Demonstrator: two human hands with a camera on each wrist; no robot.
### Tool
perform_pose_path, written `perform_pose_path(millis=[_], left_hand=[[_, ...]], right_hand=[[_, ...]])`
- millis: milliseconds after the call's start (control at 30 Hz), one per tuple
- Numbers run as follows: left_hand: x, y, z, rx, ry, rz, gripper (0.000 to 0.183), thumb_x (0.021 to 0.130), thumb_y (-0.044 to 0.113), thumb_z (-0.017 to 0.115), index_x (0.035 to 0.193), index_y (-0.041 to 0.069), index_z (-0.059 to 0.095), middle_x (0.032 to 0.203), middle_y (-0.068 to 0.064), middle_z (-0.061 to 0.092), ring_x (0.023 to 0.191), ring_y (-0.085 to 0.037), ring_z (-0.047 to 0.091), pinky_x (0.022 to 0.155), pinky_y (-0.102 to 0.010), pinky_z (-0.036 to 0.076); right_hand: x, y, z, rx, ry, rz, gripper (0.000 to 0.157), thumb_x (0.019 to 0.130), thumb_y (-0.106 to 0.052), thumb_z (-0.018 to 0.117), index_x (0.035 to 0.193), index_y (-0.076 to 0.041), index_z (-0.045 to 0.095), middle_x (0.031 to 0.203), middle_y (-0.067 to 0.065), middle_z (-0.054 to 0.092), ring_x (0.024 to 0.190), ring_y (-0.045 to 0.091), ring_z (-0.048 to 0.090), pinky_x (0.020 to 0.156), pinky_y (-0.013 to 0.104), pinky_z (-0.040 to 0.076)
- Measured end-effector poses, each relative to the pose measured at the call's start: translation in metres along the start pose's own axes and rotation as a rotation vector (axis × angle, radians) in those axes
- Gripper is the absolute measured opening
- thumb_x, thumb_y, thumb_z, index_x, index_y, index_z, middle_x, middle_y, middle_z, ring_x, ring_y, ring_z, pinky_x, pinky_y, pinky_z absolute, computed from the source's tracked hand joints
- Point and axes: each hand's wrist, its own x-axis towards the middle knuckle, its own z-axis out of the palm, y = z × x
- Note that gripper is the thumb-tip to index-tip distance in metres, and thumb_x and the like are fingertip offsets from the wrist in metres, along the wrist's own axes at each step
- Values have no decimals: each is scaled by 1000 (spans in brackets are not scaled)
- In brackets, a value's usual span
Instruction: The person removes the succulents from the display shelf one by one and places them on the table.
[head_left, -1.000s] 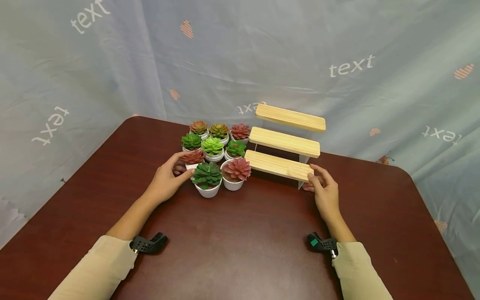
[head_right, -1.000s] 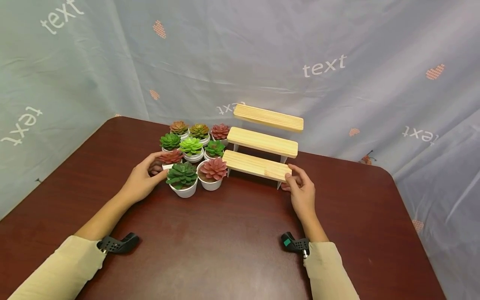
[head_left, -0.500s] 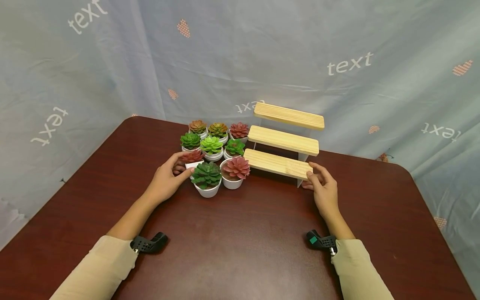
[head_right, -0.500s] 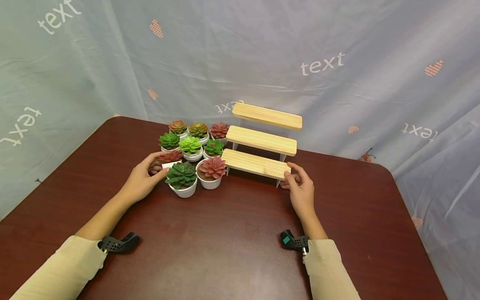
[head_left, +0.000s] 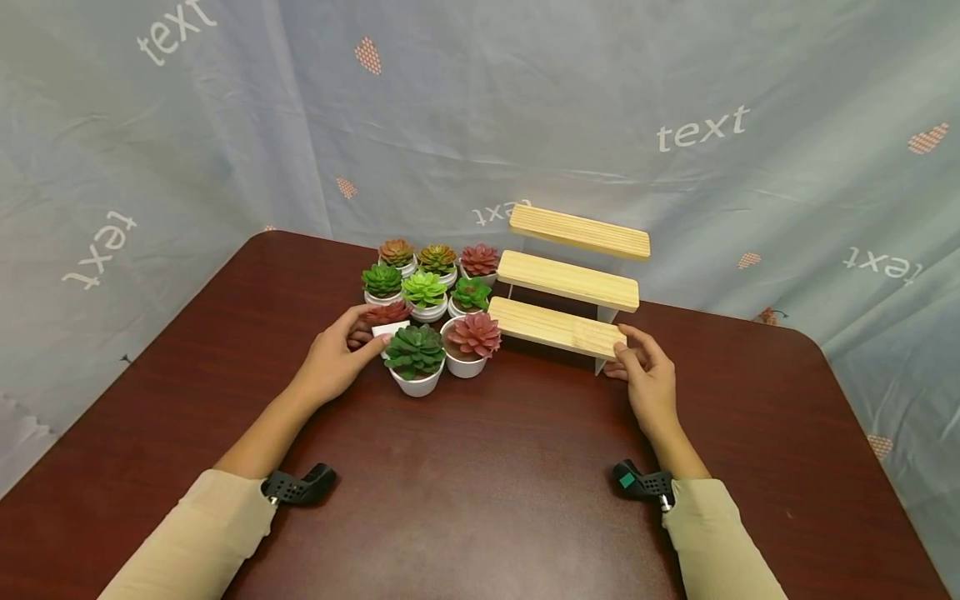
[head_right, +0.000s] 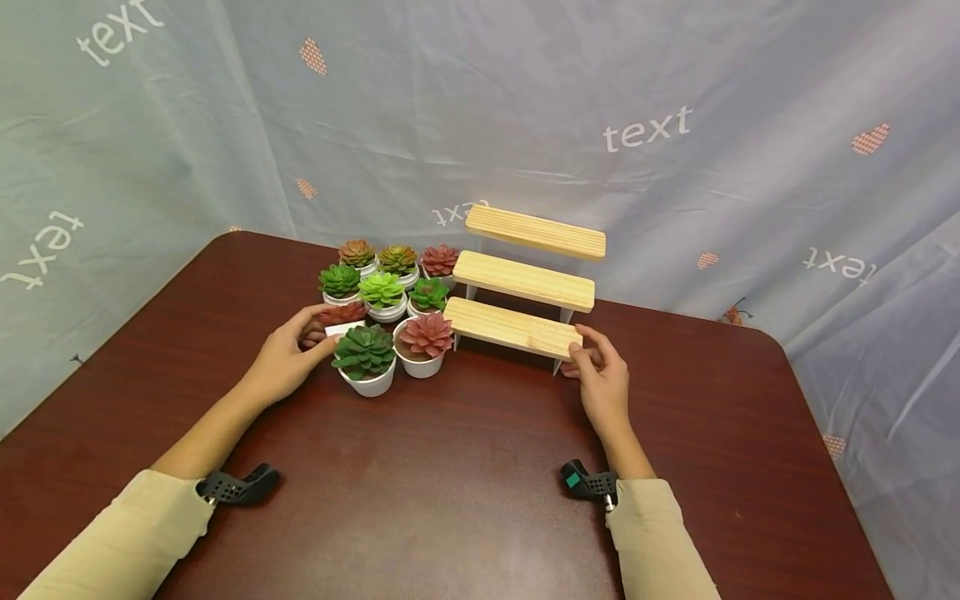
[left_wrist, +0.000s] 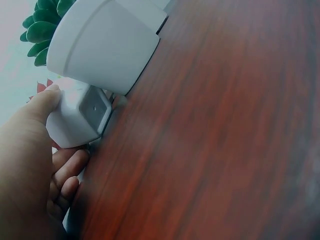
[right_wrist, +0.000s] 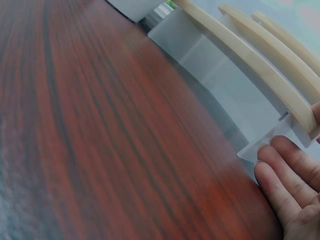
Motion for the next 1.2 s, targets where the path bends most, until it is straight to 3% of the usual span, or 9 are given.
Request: perform_pose_path(millis=[367,933,1200], left_hand=[[-2,-2,-1,-16,22,57,54,98,26,68,148,15,48,117,-14,70,93,-20,63,79,-26,48],[-1,-2,0,5,48,135,62,91,9,74,147,17,50,116,-13,69,96,-23,67,77,-26,48],[-2,-3,1,-9,47,148,64,89,3,73,147,18,49,116,-13,68,96,-23,66,77,-25,48]], right_hand=[[0,0,0,9,-3,13,37,104,-18,57,139,-5,59,81,-7,67,69,6,70,70,22,60],[0,-2,0,7,-3,29,38,104,-18,57,140,-4,58,81,-8,67,70,7,70,71,22,60],[-3,-16,0,-1,-14,52,38,104,-12,56,140,0,57,83,0,68,72,14,72,73,28,62]])
